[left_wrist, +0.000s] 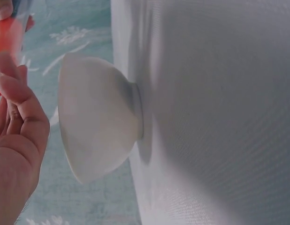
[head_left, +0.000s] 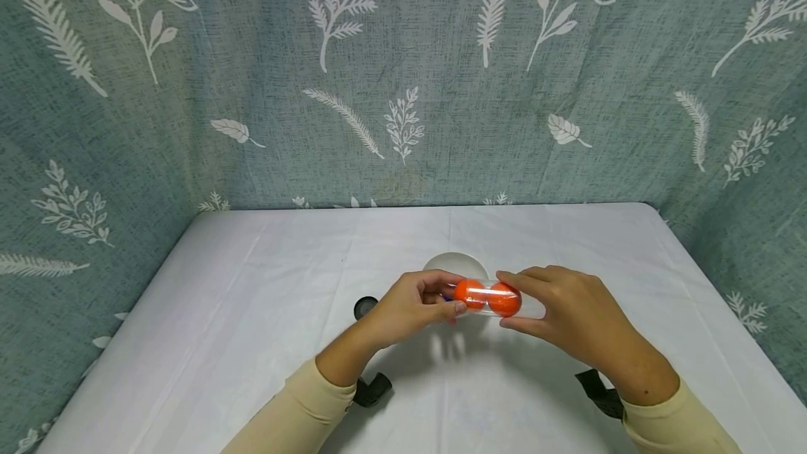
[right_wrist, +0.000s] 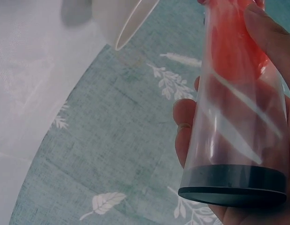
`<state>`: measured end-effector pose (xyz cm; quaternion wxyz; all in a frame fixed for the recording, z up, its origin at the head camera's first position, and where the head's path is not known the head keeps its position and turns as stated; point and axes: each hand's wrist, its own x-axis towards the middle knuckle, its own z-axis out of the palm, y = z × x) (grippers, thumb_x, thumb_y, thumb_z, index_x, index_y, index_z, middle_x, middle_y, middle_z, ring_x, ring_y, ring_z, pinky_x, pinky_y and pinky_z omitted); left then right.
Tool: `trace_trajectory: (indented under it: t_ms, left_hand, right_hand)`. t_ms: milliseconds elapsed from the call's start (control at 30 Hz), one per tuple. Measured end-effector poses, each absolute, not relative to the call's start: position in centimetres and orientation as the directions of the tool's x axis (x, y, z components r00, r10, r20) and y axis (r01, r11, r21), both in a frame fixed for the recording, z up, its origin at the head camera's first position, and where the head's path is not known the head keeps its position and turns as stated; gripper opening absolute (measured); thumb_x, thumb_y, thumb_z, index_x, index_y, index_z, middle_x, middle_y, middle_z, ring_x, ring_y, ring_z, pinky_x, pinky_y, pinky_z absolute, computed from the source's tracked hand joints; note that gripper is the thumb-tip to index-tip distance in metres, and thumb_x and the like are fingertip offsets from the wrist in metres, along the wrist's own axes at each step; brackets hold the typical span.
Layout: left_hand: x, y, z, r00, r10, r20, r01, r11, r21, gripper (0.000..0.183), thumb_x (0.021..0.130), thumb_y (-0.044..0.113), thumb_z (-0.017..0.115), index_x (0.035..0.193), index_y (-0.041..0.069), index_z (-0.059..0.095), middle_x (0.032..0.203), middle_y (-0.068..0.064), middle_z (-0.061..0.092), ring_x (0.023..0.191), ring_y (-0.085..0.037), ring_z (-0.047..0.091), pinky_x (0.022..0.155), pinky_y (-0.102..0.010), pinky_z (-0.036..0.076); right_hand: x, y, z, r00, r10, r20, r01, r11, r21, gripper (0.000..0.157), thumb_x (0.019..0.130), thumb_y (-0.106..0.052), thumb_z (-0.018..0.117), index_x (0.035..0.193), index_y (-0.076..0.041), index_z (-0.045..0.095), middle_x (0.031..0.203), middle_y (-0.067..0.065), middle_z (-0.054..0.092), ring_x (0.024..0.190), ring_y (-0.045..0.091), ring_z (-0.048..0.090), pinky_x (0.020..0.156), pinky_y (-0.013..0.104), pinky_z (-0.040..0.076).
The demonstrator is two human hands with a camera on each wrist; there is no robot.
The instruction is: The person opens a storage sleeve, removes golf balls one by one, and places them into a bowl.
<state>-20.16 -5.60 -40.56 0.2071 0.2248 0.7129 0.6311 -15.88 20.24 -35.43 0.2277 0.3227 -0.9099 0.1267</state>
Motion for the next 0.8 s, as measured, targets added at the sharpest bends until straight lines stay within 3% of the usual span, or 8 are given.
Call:
trace_trajectory:
  t_ms: [233, 300, 467, 633, 800]
  left_hand:
    - [-20.1, -5.7, -40.5, -0.83, 0.558, 0.002, 0.081, 0.116, 0.99, 0.038, 0.091, 0.013, 0.072, 0.127, 0.006, 0.065, 0.109, -0.014, 0.072, 0.089, -0.036, 0.071, 0.086, -0.054, 0.057]
    - [-20.0, -5.7, -40.5, -0.831, 0.556, 0.007, 0.086, 0.116, 0.99, 0.038, 0.091, 0.013, 0.072, 0.127, 0.005, 0.065, 0.108, -0.015, 0.072, 0.092, -0.043, 0.069, 0.086, -0.055, 0.057]
    - [-20.0, -5.8, -40.3, -0.834, 0.552, 0.011, 0.089, 0.114, 0.989, 0.038, 0.091, 0.013, 0.072, 0.127, 0.004, 0.064, 0.107, -0.015, 0.072, 0.096, -0.048, 0.067, 0.086, -0.056, 0.056]
    - [-19.9, -5.8, -40.2, -0.837, 0.547, 0.015, 0.085, 0.103, 0.991, 0.036, 0.093, 0.013, 0.07, 0.126, 0.004, 0.063, 0.107, -0.016, 0.07, 0.098, -0.049, 0.067, 0.086, -0.051, 0.058]
    - [-20.0, -5.9, -40.1, -0.837, 0.547, 0.019, 0.097, 0.114, 0.989, 0.034, 0.093, 0.015, 0.07, 0.126, 0.005, 0.064, 0.107, -0.014, 0.07, 0.094, -0.045, 0.068, 0.085, -0.055, 0.056]
  right_hand:
    - [-15.8, 20.4, -35.5, -0.671, -0.52, 0.529, -0.652, 0.754, -0.086, 0.063, 0.062, -0.039, 0.094, 0.118, -0.019, 0.075, 0.096, 0.0, 0.077, 0.08, 0.015, 0.072, 0.06, 0.032, 0.057]
    - [-15.8, 20.4, -35.6, -0.678, -0.513, 0.525, -0.648, 0.755, -0.099, 0.062, 0.062, -0.038, 0.094, 0.118, -0.018, 0.075, 0.097, 0.0, 0.077, 0.081, 0.016, 0.072, 0.061, 0.033, 0.058]
    - [-15.8, 20.5, -36.0, -0.709, -0.487, 0.51, -0.632, 0.759, -0.155, 0.062, 0.063, -0.038, 0.093, 0.119, -0.017, 0.075, 0.1, 0.002, 0.077, 0.085, 0.018, 0.073, 0.067, 0.036, 0.06]
    - [-16.0, 20.7, -36.5, -0.698, -0.474, 0.537, -0.649, 0.735, -0.195, 0.06, 0.063, -0.034, 0.094, 0.117, -0.015, 0.075, 0.099, 0.002, 0.076, 0.076, 0.013, 0.069, 0.064, 0.03, 0.058]
    - [-16.1, 20.8, -36.9, -0.672, -0.477, 0.567, -0.673, 0.713, -0.198, 0.061, 0.063, -0.031, 0.094, 0.118, -0.015, 0.074, 0.099, 0.001, 0.076, 0.072, 0.01, 0.065, 0.061, 0.027, 0.056]
